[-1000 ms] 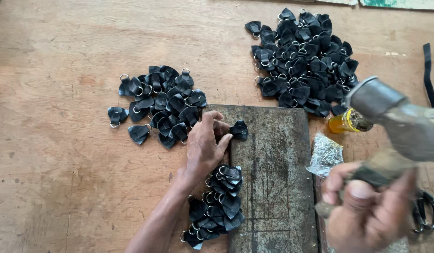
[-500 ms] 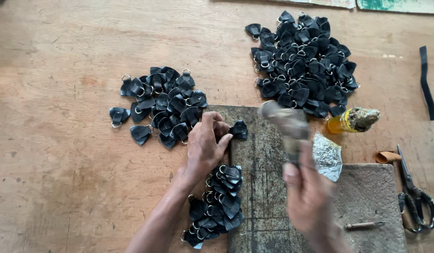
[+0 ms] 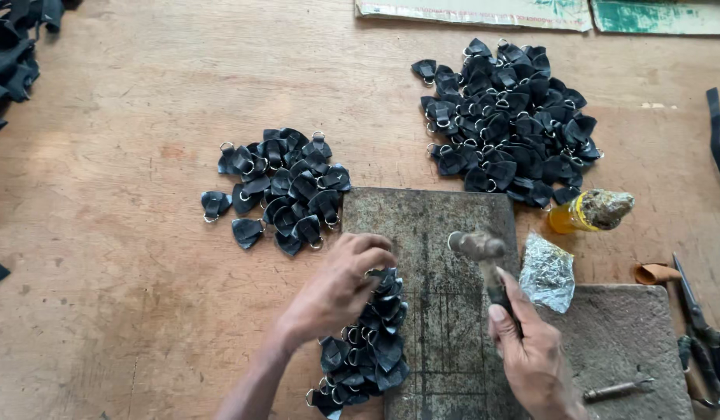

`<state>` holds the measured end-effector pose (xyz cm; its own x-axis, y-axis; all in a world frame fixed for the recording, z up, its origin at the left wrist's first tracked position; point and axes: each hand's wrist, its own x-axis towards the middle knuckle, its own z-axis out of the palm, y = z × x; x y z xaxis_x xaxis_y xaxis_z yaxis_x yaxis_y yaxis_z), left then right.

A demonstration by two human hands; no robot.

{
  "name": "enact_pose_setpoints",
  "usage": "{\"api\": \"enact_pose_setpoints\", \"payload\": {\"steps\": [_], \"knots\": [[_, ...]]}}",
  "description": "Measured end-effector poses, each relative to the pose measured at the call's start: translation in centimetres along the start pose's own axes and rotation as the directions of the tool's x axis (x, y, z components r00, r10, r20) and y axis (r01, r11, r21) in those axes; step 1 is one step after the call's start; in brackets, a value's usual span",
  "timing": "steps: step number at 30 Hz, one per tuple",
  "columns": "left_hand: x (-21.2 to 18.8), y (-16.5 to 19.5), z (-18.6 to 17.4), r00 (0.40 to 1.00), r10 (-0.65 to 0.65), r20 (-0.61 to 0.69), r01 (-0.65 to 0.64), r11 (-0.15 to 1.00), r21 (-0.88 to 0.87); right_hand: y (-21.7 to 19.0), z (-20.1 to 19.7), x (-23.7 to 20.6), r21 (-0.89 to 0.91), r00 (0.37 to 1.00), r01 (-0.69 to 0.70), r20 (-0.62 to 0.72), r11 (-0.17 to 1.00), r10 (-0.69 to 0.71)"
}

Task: The person picks up a folded black rubber piece with a metal ring, places it on a metal block, and hammers the ring flat, then sets the finished piece aside in a pile. They repeat this cycle continuously, occasionally gathering the pile of pieces closer to the work block.

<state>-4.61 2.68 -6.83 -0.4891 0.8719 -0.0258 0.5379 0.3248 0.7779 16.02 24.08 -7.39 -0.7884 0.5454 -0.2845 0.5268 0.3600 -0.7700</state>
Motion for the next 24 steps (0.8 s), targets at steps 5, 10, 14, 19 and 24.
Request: {"api": "enact_pose_setpoints", "payload": {"steps": [5,10,14,19,24], "knots": [[-1.7,2.6,1.7,0.935,-0.268,0.233,0.245,0.962,0.122,1.7,0.8,0.3,0.0,1.0,0.002,-0.009,1.0,-0.002],[-3.5,1.0,0.1,0.972,-0.22,0.088,0.218,0.976,0.028,2.6,1.1,0.5,0.017,1.0,0.013,0.002,1.0,-0.013],[-0.4,-2.2,-1.1,0.893,-0.247,-0.376,0.343,0.915,0.212,2.1,1.1,0.5,-0.061,0.998,0.044,-0.041,0.997,-0.047],[2.2,-4.4,-2.0,0.862,-0.015,-0.506,0.282,0.844,0.456,1.4,0.9,0.4,-0.066,0.998,0.052,-0.044,0.996,-0.055],[2.5,-4.3,-2.7,0.89,-0.062,-0.451,0.289,0.842,0.456,1.5,0.9,0.4,-0.062,0.998,0.052,-0.027,0.997,-0.054]]}}
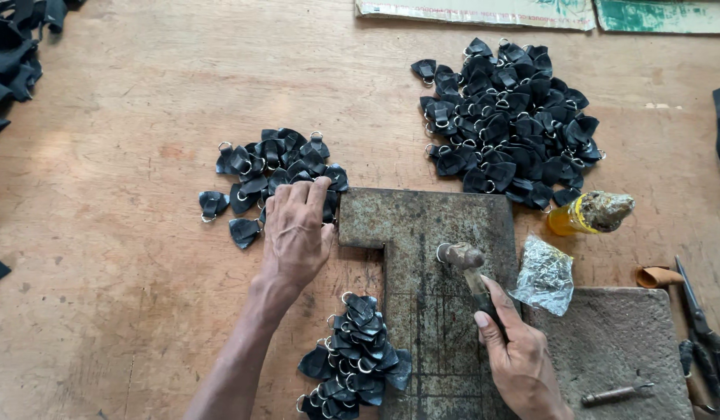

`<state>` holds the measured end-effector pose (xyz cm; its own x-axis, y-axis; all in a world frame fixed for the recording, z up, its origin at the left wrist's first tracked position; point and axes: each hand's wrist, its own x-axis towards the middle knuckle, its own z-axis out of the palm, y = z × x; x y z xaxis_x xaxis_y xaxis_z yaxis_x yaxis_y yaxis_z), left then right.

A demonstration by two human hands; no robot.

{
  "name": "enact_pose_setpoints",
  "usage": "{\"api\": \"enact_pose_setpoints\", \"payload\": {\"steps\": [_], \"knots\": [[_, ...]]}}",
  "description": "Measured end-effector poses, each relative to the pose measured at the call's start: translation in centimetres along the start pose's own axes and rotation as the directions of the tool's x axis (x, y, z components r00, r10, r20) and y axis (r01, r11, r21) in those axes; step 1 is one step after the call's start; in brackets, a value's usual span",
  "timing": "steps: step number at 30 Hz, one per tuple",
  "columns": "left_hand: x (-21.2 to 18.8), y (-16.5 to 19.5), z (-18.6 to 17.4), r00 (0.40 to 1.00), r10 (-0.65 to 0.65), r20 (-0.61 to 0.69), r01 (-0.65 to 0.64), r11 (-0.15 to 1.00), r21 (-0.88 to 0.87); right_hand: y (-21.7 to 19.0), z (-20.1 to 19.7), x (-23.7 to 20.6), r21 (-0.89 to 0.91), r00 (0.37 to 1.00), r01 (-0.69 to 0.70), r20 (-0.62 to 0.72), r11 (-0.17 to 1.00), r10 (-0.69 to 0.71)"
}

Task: The person picks up a folded black rubber piece with a metal ring, places it on a metal block, and hammers the ring flat, then sets the finished piece aside in a pile. They repeat this cycle continuously, occasionally gathering the pile of pieces closer to the work block.

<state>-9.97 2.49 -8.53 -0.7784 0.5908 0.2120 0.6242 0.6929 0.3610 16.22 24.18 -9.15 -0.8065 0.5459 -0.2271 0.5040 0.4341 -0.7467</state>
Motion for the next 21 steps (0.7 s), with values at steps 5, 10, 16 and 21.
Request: {"api": "enact_pose_setpoints", "payload": {"steps": [5,10,16,21], "knots": [[1.1,0.2,-0.8,0.999,0.028,0.044,-0.029,0.999,0.029,0.2,0.1,0.0,0.05,0.999,-0.009,0.034,0.999,0.008],[1.5,1.5,-0.5,0.979,0.098,0.178,-0.071,0.986,-0.152,0.0,-0.1,-0.1,0.0,0.995,-0.081,0.055,0.997,0.081],[0.8,3.7,1.8,0.932,0.357,-0.062,-0.36,0.892,-0.274,-0.7,-0.3,-0.2,0.033,0.999,0.044,0.009,0.998,-0.045],[-0.8,3.9,2.7,1.0,-0.008,0.001,0.008,0.946,-0.323,-1.0,-0.4,-0.2,0.031,1.0,0.018,0.014,0.999,-0.019]]}}
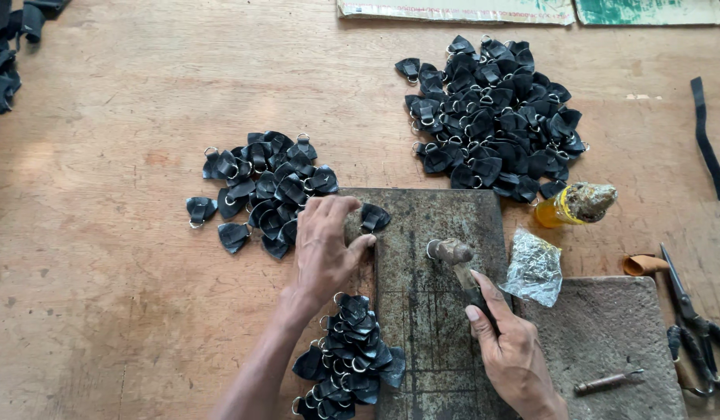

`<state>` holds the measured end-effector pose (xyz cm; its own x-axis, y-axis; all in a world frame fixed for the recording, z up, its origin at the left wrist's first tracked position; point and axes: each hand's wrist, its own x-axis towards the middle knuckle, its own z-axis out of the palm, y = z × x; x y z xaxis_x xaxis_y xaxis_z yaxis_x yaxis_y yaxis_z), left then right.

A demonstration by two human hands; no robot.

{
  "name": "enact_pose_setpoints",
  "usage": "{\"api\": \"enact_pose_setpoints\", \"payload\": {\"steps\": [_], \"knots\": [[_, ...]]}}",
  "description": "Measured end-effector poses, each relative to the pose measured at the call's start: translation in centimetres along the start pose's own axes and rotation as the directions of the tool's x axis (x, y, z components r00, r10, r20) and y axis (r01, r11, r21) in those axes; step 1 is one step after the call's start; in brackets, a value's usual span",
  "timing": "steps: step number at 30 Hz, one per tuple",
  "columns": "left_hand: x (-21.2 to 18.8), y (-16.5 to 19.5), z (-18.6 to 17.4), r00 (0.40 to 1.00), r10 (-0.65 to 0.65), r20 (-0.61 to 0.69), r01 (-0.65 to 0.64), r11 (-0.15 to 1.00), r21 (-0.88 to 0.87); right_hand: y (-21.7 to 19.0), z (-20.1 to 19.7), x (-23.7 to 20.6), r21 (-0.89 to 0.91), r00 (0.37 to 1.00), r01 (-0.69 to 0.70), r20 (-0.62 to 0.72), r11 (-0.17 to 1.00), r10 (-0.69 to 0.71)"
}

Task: The person picks up a folded black rubber piece with a metal ring, places it on a metal block, and hammers the ring flat, then sets the finished piece aside in a pile. They repeat this cycle continuously, occasionally gathering the pile of pieces closer to the work block.

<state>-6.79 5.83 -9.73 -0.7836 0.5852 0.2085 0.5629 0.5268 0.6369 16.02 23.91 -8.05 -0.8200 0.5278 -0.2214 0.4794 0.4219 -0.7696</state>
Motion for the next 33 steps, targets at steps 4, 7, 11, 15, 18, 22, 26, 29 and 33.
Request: {"api": "enact_pose_setpoints", "payload": {"steps": [4,7,11,15,18,22,26,29,33], "knots": [[-1.2,0.0,0.9,0.998,-0.049,-0.035,0.046,0.996,-0.072,-0.1,0.0,-0.1,-0.003,1.0,-0.008,-0.003,1.0,0.008],[-1.3,0.0,1.4,0.98,0.088,-0.176,-0.105,0.99,-0.09,-0.1,0.0,-0.2,-0.027,1.0,0.0,-0.006,1.0,-0.001],[-1.0,0.2,1.8,0.989,0.078,-0.127,-0.097,0.983,-0.154,-0.2,0.1,-0.2,-0.021,0.999,0.028,-0.018,0.999,-0.028],[-1.2,0.4,2.1,0.979,0.165,-0.119,-0.179,0.976,-0.125,-0.2,0.2,-0.4,-0.007,0.998,0.055,-0.031,0.998,-0.056],[-1.1,0.4,2.5,0.99,0.117,-0.082,-0.129,0.978,-0.162,-0.1,0.1,-0.5,-0.011,1.0,0.013,-0.005,1.0,-0.013],[-1.2,-0.1,2.8,0.983,0.154,-0.099,-0.172,0.965,-0.2,-0.2,-0.6,-0.2,0.094,0.995,-0.076,0.078,0.993,0.069],[-1.4,-0.3,2.7,0.982,0.155,-0.111,-0.178,0.953,-0.247,-2.2,-2.1,-0.9,0.168,0.983,0.185,-0.03,0.968,-0.182],[-1.5,-0.4,2.6,0.981,0.146,-0.124,-0.175,0.948,-0.266,-4.5,-3.0,-2.7,0.218,0.9,0.409,-0.255,0.886,-0.352],[-1.3,-0.5,2.4,0.985,0.146,-0.095,-0.167,0.945,-0.282,-5.9,-2.1,-3.3,0.271,0.827,0.485,-0.451,0.832,-0.335]]}}
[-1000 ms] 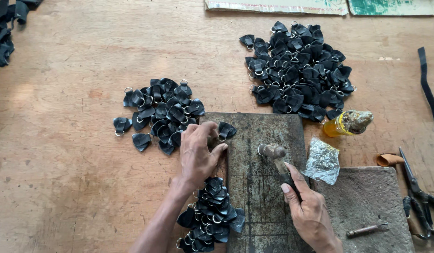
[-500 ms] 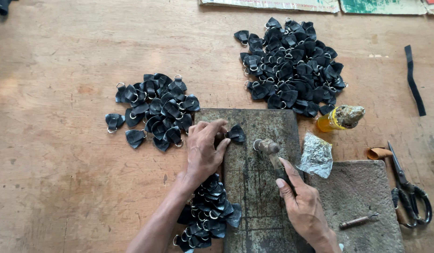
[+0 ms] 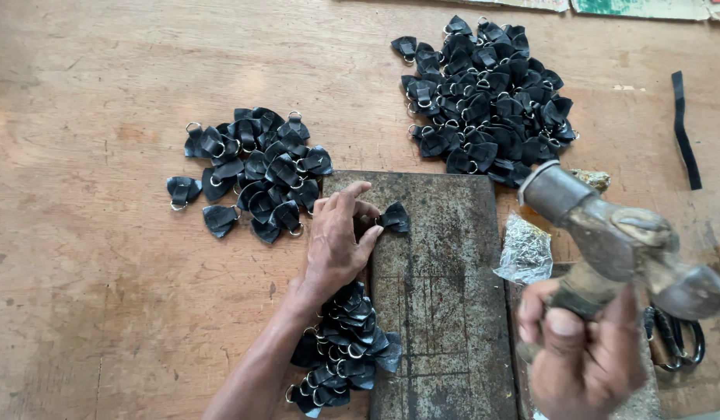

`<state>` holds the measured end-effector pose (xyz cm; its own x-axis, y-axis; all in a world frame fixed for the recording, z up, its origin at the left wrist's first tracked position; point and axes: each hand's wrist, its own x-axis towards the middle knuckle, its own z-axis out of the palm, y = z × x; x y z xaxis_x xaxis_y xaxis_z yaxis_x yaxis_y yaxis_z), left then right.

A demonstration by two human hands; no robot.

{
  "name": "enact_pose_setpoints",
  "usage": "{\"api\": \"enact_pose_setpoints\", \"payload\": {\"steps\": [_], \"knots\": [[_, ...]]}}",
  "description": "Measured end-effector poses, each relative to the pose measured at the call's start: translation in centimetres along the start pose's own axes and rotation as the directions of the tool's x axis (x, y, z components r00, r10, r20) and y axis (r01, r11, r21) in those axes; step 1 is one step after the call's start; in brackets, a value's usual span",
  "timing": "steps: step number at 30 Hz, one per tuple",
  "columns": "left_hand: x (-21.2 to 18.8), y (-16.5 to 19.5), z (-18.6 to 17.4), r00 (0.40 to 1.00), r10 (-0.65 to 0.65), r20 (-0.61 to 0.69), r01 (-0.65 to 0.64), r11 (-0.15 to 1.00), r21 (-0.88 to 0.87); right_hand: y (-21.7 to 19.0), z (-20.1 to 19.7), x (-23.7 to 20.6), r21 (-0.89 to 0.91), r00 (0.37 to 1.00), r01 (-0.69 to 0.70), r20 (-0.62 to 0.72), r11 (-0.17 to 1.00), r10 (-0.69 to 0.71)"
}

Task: The person picks up a folded black rubber piece with a metal ring, places it on a metal block, and hammers the ring flat, then sets the finished piece aside in a pile. They repeat this cycle continuously, occasionally gathering the pile of pieces closer to the work block.

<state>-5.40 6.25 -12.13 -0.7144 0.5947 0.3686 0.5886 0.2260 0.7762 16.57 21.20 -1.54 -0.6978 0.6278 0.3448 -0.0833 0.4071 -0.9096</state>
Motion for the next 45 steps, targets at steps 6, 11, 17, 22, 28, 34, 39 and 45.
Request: {"api": "enact_pose_setpoints", "payload": {"steps": [6,11,17,22,28,34,39,45], "knots": [[0.2,0.1,-0.1,1.0,-0.013,0.013,0.013,1.0,0.011,6.3,3.5,1.9,-0.497,0.793,-0.185,0.434,0.848,0.428],[0.0,-0.2,0.3,1.0,-0.021,0.021,0.021,1.0,-0.016,3.9,-1.2,2.0,-0.416,0.93,-0.106,0.279,0.903,0.238],[0.1,-0.7,0.5,1.0,-0.027,0.013,0.027,1.0,-0.003,2.4,-1.0,1.6,-0.133,0.981,-0.014,0.19,0.991,0.039],[0.3,-0.2,0.2,0.998,-0.043,0.037,0.043,0.999,0.008,6.3,3.2,3.1,-0.491,0.809,-0.22,0.391,0.843,0.439],[0.3,-0.3,0.1,0.998,-0.043,0.039,0.044,0.999,-0.003,-0.6,1.3,3.1,-0.356,0.973,0.066,0.232,0.932,0.02],[0.1,-0.7,0.2,0.999,-0.032,0.026,0.032,0.999,-0.001,2.1,3.0,2.3,-0.025,0.97,0.199,0.146,0.98,-0.193],[0.5,-0.4,0.0,0.998,-0.022,0.053,0.022,1.0,-0.008,6.5,3.2,1.9,-0.552,0.779,-0.25,0.373,0.796,0.503],[-0.1,1.9,-2.5,0.972,-0.102,0.213,0.11,0.994,-0.024,5.3,1.1,1.0,-0.344,0.893,-0.215,0.31,0.914,0.327]]}}
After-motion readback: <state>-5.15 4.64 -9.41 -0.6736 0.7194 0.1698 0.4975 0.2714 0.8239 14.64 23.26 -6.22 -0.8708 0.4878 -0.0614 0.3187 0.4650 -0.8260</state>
